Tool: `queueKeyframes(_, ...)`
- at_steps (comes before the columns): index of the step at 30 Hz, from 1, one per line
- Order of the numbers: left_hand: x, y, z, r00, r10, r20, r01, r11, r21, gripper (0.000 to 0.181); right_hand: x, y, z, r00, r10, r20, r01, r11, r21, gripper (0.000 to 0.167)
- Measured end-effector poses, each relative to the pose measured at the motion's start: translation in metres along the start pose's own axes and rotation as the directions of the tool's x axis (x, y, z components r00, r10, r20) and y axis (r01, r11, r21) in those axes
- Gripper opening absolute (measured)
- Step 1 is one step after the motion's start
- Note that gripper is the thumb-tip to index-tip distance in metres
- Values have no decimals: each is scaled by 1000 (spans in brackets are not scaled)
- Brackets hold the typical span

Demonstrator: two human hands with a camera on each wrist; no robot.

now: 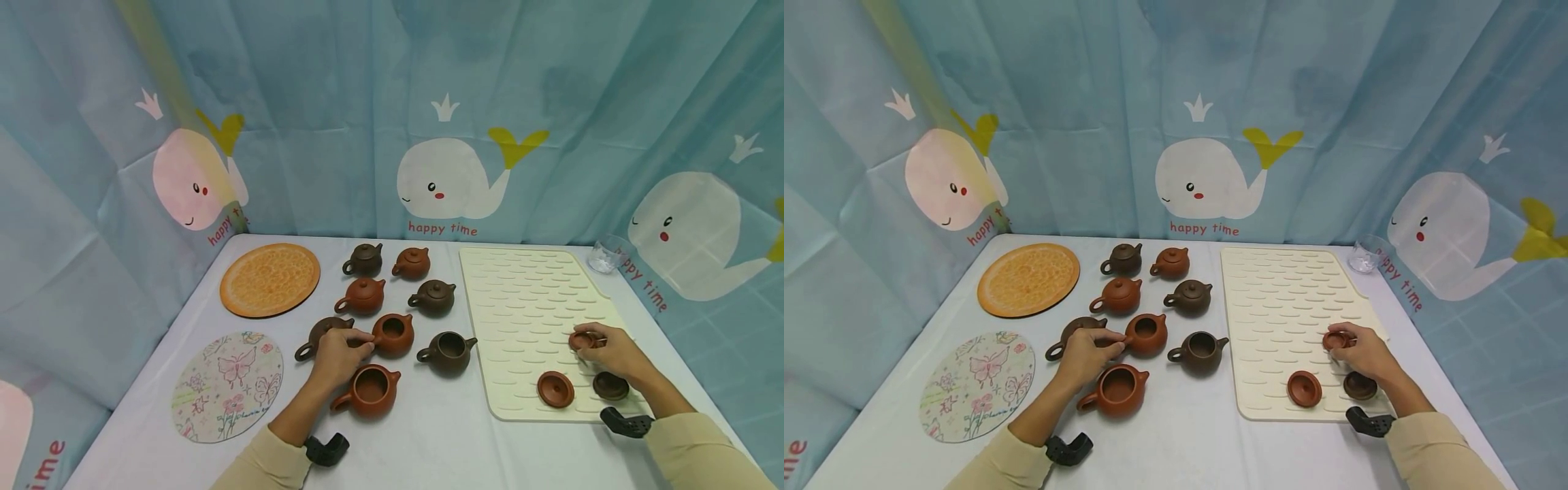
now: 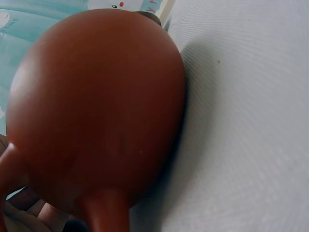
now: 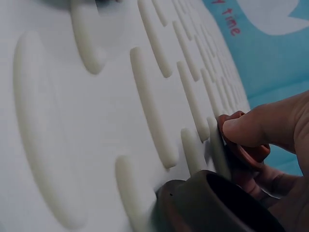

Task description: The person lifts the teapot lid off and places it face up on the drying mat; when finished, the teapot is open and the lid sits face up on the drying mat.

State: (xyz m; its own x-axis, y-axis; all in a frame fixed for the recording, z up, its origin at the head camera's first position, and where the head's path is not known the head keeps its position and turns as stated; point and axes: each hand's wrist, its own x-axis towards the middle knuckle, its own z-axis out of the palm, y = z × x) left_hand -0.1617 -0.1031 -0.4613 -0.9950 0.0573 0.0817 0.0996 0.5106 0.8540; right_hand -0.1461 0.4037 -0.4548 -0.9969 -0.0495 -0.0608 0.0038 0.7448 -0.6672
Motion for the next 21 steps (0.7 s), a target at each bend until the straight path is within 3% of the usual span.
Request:
queueKeyframes(7, -1, 4, -2, 1000, -10, 4, 10, 1000, 2, 10, -4, -2, -4, 1000, -15, -12, 15, 1000, -20, 50)
queueKeyframes(12, -4, 8, -8, 1000, -7, -12, 7, 1000, 10, 11, -9, -6, -14, 999, 20, -31, -21, 999, -32, 57)
queueKeyframes(21, -10, 24, -39, 992, 64, -106, -66, 998, -23, 13, -12, -33, -27, 992, -29, -122, 27, 999, -21, 56)
